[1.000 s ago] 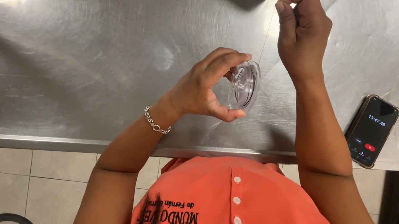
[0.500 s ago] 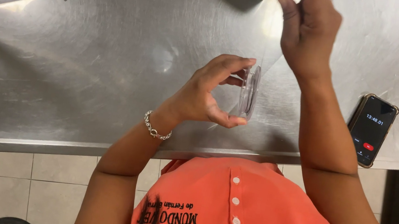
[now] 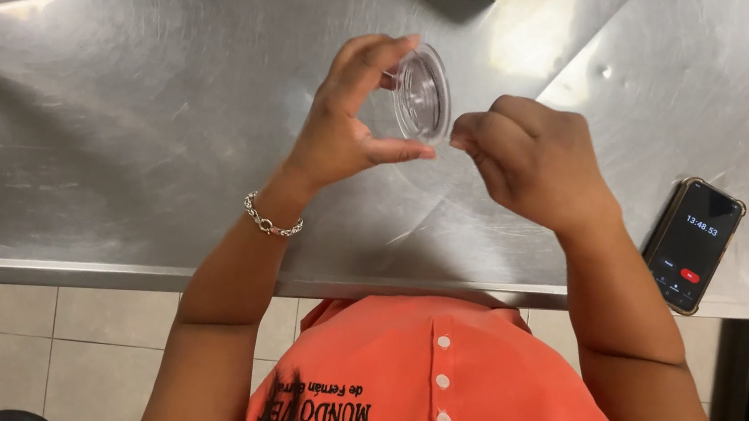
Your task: The person handles several spools of fishing line on a metal table, pulling out line ends and placing spools into a purple-lidded container. The person retrieves the container from a nearby orange cart, opens it, and continues to sort and place spools inside.
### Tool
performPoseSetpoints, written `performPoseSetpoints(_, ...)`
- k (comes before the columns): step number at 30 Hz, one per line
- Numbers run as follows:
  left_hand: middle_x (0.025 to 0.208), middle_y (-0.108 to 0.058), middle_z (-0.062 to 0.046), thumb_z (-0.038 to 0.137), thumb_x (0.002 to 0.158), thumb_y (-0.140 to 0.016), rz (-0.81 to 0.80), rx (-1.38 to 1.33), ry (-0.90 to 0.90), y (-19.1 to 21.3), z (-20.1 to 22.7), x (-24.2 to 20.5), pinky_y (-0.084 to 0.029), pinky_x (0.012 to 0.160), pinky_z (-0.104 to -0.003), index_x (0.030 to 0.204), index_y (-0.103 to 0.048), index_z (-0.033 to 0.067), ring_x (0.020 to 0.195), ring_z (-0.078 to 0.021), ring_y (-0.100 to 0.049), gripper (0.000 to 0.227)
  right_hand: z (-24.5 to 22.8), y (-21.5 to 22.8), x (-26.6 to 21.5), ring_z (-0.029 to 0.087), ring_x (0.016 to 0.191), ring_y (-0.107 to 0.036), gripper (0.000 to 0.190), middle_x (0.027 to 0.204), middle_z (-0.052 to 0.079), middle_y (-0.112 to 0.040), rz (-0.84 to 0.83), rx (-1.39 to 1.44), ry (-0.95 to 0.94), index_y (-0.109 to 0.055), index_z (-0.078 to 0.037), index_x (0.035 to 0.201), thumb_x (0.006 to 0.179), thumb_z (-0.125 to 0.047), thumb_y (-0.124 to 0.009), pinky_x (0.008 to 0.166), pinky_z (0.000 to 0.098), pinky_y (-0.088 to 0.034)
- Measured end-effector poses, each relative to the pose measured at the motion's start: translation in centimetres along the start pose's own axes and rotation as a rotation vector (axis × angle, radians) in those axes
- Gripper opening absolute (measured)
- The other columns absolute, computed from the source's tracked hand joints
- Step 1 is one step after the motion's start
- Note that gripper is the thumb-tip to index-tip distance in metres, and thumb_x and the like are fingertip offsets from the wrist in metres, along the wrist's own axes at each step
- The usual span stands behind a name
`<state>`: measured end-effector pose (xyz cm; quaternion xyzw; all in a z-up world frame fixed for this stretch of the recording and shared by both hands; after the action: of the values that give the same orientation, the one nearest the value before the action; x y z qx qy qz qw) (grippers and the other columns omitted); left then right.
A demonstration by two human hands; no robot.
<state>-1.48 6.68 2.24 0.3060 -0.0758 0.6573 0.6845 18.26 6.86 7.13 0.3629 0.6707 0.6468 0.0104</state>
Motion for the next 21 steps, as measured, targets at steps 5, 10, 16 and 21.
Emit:
performPoseSetpoints(5,0.138,-0.051,-0.013,0.024,0.070,-0.103,-0.202,-0.130,-0.019,-3.4,0.9,-0.8,-0.055,0.106,-0.042,0.152,-0.051,0.0159,0.119,-0.0304,-0.061,0.097,0.6,2.9,1.3,0.028,0.060,-0.053,0.013,0.071,0.005,-0.046,0.141,0.166,-0.031,-0.066,-0.006,0.099,0.110,-0.012,-0.065,0.052,0.0350,-0.045)
performPoseSetpoints(10,0.139,-0.045,-0.010,0.015,0.068,-0.104,-0.172,-0.475,0.084,-4.6,-0.2,-1.4,-0.061,0.095,-0.039,0.152,-0.049,0.0098,0.118,-0.0242,-0.055,0.100,3.8,0.1,-1.4,0.028,0.091,-0.059,0.018,0.102,0.011,-0.057,0.254,0.675,-0.270,-0.062,0.000,0.120,0.107,-0.011,-0.066,0.079,0.0378,-0.050)
performPoseSetpoints(16,0.141,-0.041,-0.009,0.015,0.069,-0.103,-0.190,-0.611,0.112,-5.2,0.6,-1.7,-0.061,0.092,-0.038,0.153,-0.044,0.0063,0.120,-0.0229,-0.052,0.103,1.3,-4.4,-3.2,0.029,0.125,-0.059,0.063,0.142,0.017,-0.053,0.180,1.229,-0.367,-0.039,-0.002,0.152,0.101,-0.027,-0.066,0.103,0.0442,-0.050)
performPoseSetpoints(21,0.140,-0.044,-0.009,0.012,0.067,-0.102,-0.205,-0.731,0.181,-6.2,0.5,-2.2,-0.061,0.091,-0.036,0.152,-0.043,0.0026,0.120,-0.0226,-0.054,0.104,1.5,-4.0,-5.5,0.028,0.121,-0.062,0.080,0.144,0.016,-0.047,0.234,1.290,-0.431,-0.035,-0.006,0.155,0.098,-0.056,-0.061,0.096,0.0416,-0.057)
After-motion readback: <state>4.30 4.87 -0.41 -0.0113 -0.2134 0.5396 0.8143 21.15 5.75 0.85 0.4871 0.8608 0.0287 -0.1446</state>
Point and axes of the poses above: each hand's wrist, its own x-axis towards the middle knuckle, its own y-axis out of the back of the hand, z = x × y, the point moved 6 cm from there along x, towards the middle knuckle
